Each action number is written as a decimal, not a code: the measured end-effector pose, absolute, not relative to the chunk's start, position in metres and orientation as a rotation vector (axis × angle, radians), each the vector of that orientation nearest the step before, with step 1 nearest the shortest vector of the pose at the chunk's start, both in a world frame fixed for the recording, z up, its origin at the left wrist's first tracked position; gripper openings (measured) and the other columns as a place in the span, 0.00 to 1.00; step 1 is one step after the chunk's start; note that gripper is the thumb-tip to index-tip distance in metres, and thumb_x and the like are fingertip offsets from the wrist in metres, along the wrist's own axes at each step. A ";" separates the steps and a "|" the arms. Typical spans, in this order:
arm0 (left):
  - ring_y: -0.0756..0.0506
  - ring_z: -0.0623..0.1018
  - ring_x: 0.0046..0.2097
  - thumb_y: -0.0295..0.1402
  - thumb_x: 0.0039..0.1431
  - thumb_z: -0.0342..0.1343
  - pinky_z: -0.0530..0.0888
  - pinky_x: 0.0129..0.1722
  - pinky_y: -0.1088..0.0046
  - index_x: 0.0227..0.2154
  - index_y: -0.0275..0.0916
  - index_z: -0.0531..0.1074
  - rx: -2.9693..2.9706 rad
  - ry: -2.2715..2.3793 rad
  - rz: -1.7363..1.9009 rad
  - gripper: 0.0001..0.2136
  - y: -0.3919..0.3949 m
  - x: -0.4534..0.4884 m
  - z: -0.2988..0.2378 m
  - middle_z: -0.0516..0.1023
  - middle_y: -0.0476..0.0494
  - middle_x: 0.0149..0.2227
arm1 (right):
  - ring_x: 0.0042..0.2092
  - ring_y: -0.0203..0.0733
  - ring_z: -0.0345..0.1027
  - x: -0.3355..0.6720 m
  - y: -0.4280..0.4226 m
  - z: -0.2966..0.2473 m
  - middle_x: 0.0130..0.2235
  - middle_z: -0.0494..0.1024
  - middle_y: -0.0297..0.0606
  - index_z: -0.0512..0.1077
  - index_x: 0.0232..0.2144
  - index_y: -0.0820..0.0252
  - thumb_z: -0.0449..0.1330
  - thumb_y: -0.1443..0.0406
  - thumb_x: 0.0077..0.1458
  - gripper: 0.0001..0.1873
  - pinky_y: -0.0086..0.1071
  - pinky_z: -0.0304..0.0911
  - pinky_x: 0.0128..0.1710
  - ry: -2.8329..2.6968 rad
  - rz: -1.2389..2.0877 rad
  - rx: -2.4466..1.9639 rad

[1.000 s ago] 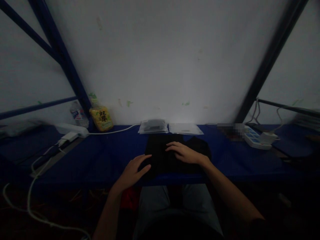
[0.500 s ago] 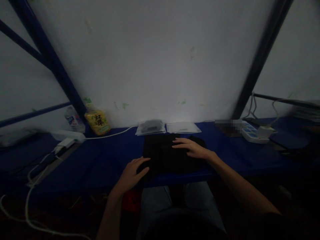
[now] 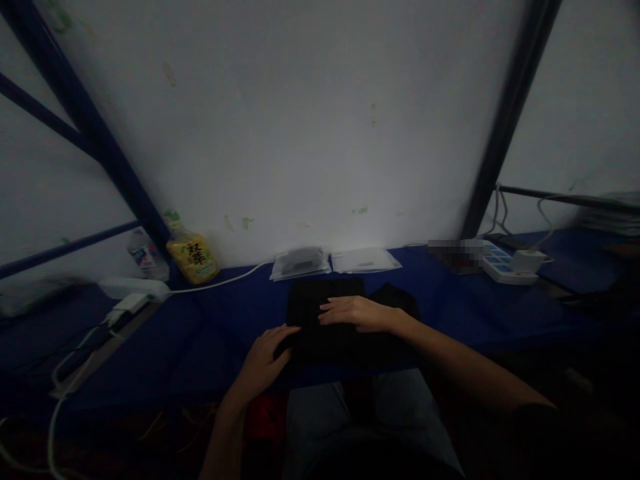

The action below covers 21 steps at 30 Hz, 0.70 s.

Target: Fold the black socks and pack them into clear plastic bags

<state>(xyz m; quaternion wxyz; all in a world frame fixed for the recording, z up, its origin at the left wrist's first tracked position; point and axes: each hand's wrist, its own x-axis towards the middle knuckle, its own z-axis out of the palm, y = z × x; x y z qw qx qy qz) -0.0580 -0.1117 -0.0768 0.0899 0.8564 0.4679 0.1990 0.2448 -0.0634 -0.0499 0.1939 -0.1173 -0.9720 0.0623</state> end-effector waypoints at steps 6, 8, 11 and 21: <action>0.39 0.69 0.54 0.27 0.53 0.50 0.66 0.53 0.57 0.45 0.45 0.73 2.627 1.560 0.564 0.17 -0.107 -0.035 -0.055 0.75 0.45 0.48 | 0.47 0.45 0.71 0.278 -0.035 -0.044 0.47 0.77 0.40 0.72 0.48 0.61 0.50 0.74 0.45 0.26 0.38 0.64 0.48 -1.985 0.305 -0.855; 0.41 0.70 0.53 0.28 0.55 0.50 0.66 0.52 0.60 0.44 0.44 0.73 2.717 1.473 0.591 0.15 -0.094 -0.014 -0.042 0.75 0.46 0.47 | 0.38 0.45 0.72 0.291 -0.021 -0.045 0.38 0.80 0.39 0.75 0.40 0.63 0.52 0.68 0.48 0.18 0.34 0.66 0.38 -1.693 0.294 -1.011; 0.43 0.70 0.53 0.26 0.55 0.50 0.66 0.53 0.64 0.46 0.42 0.73 2.892 1.260 0.556 0.16 -0.056 0.025 -0.030 0.74 0.45 0.49 | 0.32 0.44 0.70 0.308 -0.006 -0.051 0.31 0.79 0.39 0.75 0.33 0.64 0.53 0.60 0.51 0.15 0.30 0.62 0.30 -1.363 0.257 -1.154; 0.42 0.74 0.50 0.23 0.54 0.50 0.68 0.53 0.66 0.45 0.38 0.74 2.985 1.335 0.299 0.17 0.072 0.113 -0.055 0.77 0.41 0.48 | 0.34 0.47 0.71 0.340 0.003 -0.065 0.32 0.79 0.41 0.76 0.37 0.65 0.52 0.58 0.50 0.20 0.30 0.60 0.32 -1.240 0.096 -1.320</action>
